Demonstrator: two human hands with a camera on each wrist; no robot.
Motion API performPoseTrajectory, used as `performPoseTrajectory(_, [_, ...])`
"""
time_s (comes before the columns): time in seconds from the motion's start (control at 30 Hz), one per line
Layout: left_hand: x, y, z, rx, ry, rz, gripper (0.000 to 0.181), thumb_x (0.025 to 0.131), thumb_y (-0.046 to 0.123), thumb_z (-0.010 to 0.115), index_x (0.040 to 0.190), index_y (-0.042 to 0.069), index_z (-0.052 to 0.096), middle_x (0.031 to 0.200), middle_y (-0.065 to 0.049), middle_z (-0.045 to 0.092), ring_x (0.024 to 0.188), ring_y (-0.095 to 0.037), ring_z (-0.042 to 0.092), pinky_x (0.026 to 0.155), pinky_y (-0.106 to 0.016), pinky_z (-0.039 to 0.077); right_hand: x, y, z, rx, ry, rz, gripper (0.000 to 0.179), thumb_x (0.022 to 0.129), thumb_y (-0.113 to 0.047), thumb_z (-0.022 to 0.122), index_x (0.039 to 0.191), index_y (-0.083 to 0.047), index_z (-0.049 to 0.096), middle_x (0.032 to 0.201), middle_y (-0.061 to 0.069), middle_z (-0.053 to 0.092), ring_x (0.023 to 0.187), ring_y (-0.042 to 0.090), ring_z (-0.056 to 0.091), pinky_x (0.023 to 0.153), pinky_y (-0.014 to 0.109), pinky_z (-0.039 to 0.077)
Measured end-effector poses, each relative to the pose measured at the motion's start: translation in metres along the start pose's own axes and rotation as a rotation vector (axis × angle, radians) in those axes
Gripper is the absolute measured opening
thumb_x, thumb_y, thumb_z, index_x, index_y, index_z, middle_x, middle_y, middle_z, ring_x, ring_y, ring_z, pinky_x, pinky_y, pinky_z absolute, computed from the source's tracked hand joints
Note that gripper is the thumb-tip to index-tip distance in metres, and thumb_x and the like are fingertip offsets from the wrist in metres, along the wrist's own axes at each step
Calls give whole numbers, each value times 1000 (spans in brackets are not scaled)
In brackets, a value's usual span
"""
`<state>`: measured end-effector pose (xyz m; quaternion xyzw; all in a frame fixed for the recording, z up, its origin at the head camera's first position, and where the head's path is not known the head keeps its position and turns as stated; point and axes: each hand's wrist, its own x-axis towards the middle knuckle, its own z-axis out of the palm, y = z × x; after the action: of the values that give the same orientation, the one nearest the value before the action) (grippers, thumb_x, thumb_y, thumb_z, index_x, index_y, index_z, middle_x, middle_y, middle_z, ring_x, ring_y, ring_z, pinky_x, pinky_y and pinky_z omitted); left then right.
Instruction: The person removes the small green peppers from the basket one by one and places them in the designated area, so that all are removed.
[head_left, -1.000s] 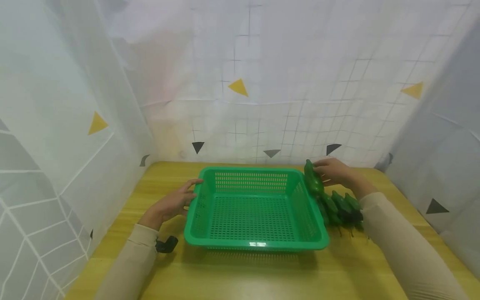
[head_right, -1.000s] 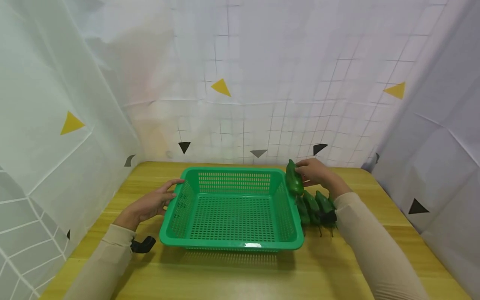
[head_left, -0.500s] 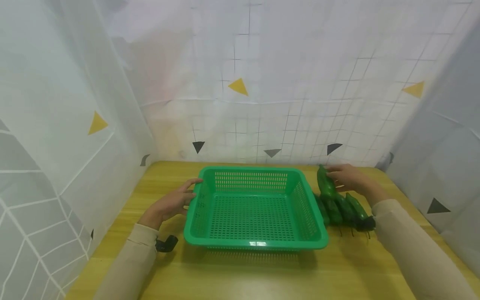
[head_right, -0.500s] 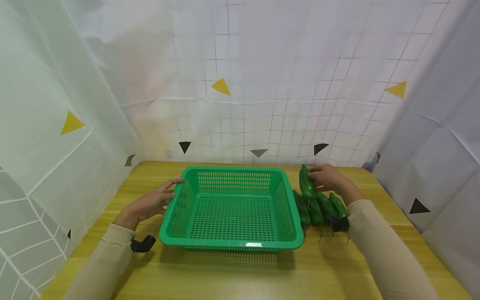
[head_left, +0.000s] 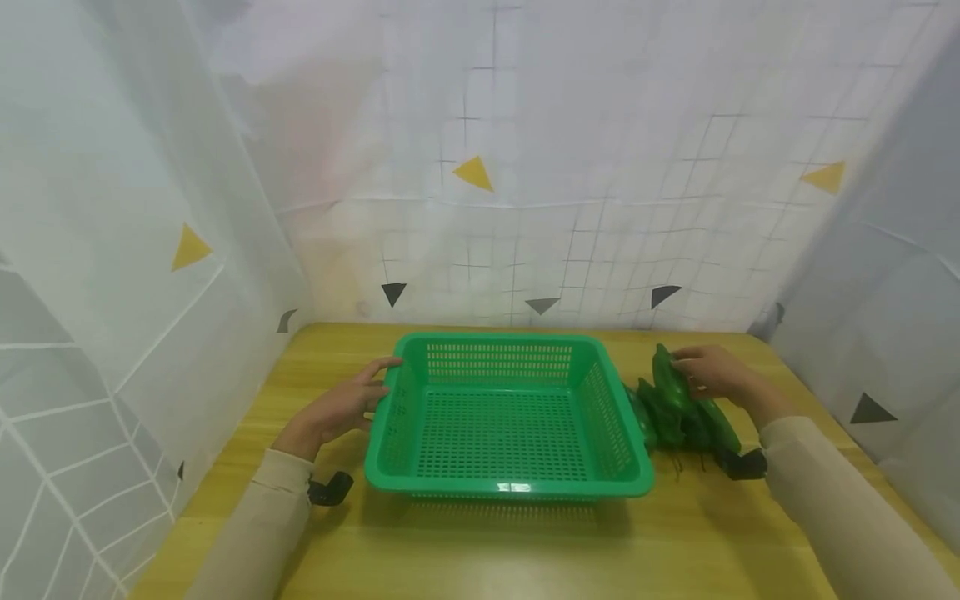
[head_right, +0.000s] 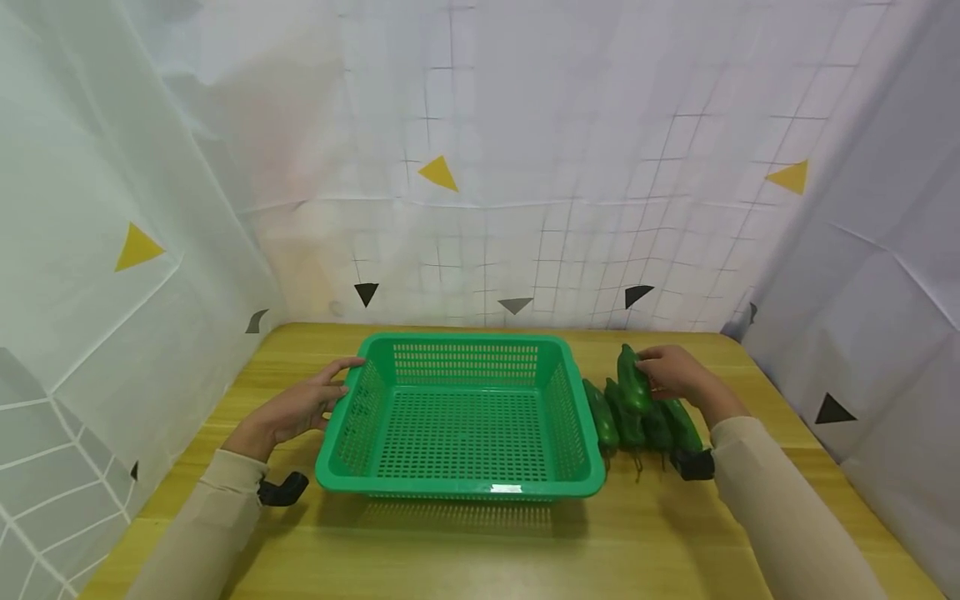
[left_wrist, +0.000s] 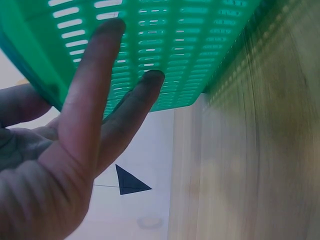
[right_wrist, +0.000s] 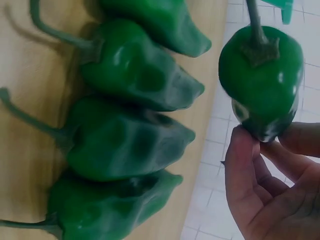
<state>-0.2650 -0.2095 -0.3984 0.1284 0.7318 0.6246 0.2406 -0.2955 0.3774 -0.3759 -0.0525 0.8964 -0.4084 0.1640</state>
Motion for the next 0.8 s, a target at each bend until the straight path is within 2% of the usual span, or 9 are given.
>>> performPoseTrajectory(0.17, [0,0,-1,-6,14,-8,52,111,15,40,158,22,19,137,-29,52,110,-37,65,83,-53,59,-3,12,-2,-15,30,4,55,111,-20,37,147,20,30,142,42,42,123,50,53,93,51,55])
performPoseTrajectory(0.3, [0,0,-2,-5,9,-8,53,111,16,40,159,20,18,138,-28,52,110,-35,65,83,-53,59,-7,20,-3,-5,44,9,53,111,-19,35,146,20,31,141,41,43,120,45,57,93,51,55])
performPoseTrajectory(0.47, [-1,-1,-2,0,-1,5,54,111,17,40,159,19,17,139,-30,50,111,-36,65,83,-52,59,-12,28,-6,-4,58,18,53,111,-18,34,145,21,31,140,41,45,120,46,57,94,52,54])
performPoseTrajectory(0.8, [-3,0,-1,-1,-10,14,54,111,17,39,160,18,14,140,-31,48,112,-38,65,83,-52,59,-18,50,-17,-71,86,55,55,111,-22,33,144,22,31,144,45,33,119,47,55,93,54,54])
